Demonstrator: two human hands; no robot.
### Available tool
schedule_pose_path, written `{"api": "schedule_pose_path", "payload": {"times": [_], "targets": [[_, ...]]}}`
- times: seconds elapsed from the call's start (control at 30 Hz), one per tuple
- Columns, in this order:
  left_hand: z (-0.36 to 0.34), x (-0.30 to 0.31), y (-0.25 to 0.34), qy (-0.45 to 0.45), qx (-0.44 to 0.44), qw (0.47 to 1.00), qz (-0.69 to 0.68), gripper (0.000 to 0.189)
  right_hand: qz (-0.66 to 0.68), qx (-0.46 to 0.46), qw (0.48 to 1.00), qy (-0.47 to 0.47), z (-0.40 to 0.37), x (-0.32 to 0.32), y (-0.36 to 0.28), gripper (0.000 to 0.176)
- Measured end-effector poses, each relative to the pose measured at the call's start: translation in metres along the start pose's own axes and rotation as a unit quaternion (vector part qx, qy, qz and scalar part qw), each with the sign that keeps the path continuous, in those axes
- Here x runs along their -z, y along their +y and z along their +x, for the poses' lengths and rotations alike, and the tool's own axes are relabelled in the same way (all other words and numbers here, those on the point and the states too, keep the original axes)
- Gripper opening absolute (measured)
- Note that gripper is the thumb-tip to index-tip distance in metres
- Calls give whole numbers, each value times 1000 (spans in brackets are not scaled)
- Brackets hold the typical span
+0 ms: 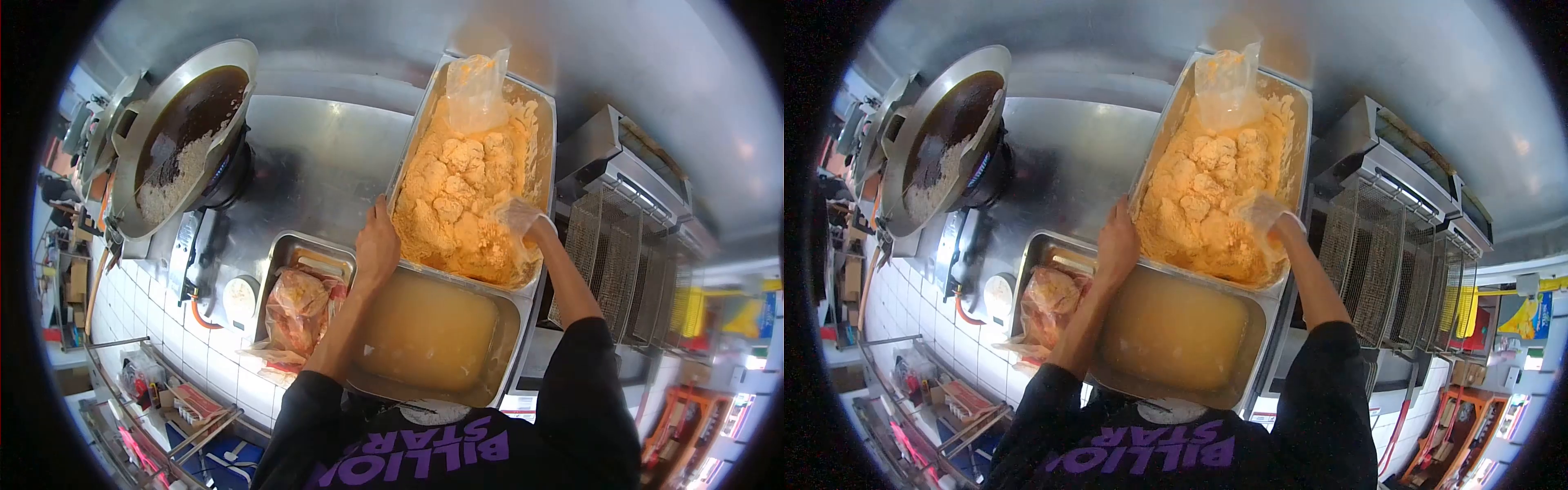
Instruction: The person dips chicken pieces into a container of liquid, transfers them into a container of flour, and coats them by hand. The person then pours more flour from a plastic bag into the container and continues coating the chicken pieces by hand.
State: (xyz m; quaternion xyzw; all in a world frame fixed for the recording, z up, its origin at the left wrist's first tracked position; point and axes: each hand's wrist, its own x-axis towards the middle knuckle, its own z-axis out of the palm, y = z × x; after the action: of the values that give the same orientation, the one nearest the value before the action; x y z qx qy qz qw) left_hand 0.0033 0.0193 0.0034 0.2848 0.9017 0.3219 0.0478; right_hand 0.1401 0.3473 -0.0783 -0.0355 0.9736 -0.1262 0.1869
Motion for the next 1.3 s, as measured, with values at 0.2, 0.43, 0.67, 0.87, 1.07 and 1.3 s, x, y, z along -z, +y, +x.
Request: {"api": "schedule_pose_path", "payload": {"times": [0.2,0.43,0.67,0.87,1.07,1.3], "targets": [[1,1,1,-9,9,1000,3,47,-111,-224,966,-71,63,-56,-7,35],[0,-4,-2,-11,20,1000,-2,47,-79,-135,953,-260,41,0,-72,30],[3,-1,-2,-9,25,1000,16,49,-133,-70,942,-298,35,71,-141,27],[-1,0,-4,-7,0,1000,0,48,-144,-179,941,-247,125,-38,-160,22],[0,-4,-8,-16,9,1000,1,49,27,-188,969,-157,119,7,-191,18],[-1,4,-4,-23,-3,1000,0,49,-227,81,930,-280,82,32,-165,26]]}}
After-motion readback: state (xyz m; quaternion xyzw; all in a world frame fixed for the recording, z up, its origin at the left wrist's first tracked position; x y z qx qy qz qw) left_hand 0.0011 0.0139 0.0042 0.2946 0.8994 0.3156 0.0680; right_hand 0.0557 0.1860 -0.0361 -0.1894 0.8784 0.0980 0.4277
